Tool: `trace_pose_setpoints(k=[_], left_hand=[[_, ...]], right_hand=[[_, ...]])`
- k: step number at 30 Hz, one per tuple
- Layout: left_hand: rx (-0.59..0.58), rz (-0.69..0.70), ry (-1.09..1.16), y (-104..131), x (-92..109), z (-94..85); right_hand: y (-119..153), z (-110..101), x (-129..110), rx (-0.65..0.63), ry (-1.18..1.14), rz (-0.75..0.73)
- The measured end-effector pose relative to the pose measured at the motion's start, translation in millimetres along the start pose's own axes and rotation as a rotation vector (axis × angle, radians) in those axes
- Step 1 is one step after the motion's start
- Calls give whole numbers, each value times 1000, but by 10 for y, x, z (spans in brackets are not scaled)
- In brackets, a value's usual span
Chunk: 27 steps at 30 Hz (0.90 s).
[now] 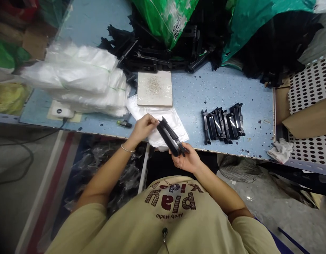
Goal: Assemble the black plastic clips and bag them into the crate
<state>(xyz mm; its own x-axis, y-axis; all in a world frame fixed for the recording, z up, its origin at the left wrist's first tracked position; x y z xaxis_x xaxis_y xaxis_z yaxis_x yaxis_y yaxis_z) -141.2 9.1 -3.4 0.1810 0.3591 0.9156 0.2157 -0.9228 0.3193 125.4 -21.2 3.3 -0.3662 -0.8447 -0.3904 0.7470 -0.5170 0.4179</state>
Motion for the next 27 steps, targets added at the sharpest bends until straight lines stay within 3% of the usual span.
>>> trace_pose_setpoints(k=[4,7,10,13,16,18,20,22,24,26,27], left_hand=[[79,256,-303,-1,-13,-105],[88,371,-446,38,4,-153],[115,431,-482,179,50,-87],[111,536,-484,449,114,101],[-18,705,-428,750,179,343],[-102,737,-408,882,219,468],[-134,698,-447,954,253,517],[-103,686,-495,1039,280,455],[-35,636,-489,1212,275,255],[26,452,-439,1497,196,-82],[57,294,-421,1668,115,-288]], right_hand=[[-52,-6,22,45,-35,25],[-36,17,14,-6,-81,28],[-158,117,12,-76,-128,82],[-413,193,-16,-58,-109,43],[-568,197,-64,69,118,-105],[-528,215,-79,166,448,-222],[-393,298,-72,184,850,-319],[-223,446,-55,58,1161,-365],[-75,605,-63,-206,1272,-339],[30,700,-148,-484,1276,-296],[69,703,-231,-556,1307,-297]])
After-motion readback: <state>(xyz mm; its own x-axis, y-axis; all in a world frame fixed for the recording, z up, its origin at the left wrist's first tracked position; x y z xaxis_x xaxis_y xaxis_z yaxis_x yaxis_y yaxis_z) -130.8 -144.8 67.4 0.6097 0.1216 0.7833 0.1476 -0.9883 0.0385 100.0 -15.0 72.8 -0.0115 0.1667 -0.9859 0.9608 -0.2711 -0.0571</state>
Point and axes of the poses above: each hand's wrist, its own y-axis away from the middle knuckle, its own z-axis out of the palm, x = y × z, the point moved 1 cm from there along -y, towards the middle knuckle, and after that the axes turned 15 degrees about -z, right-handed, at the moved point
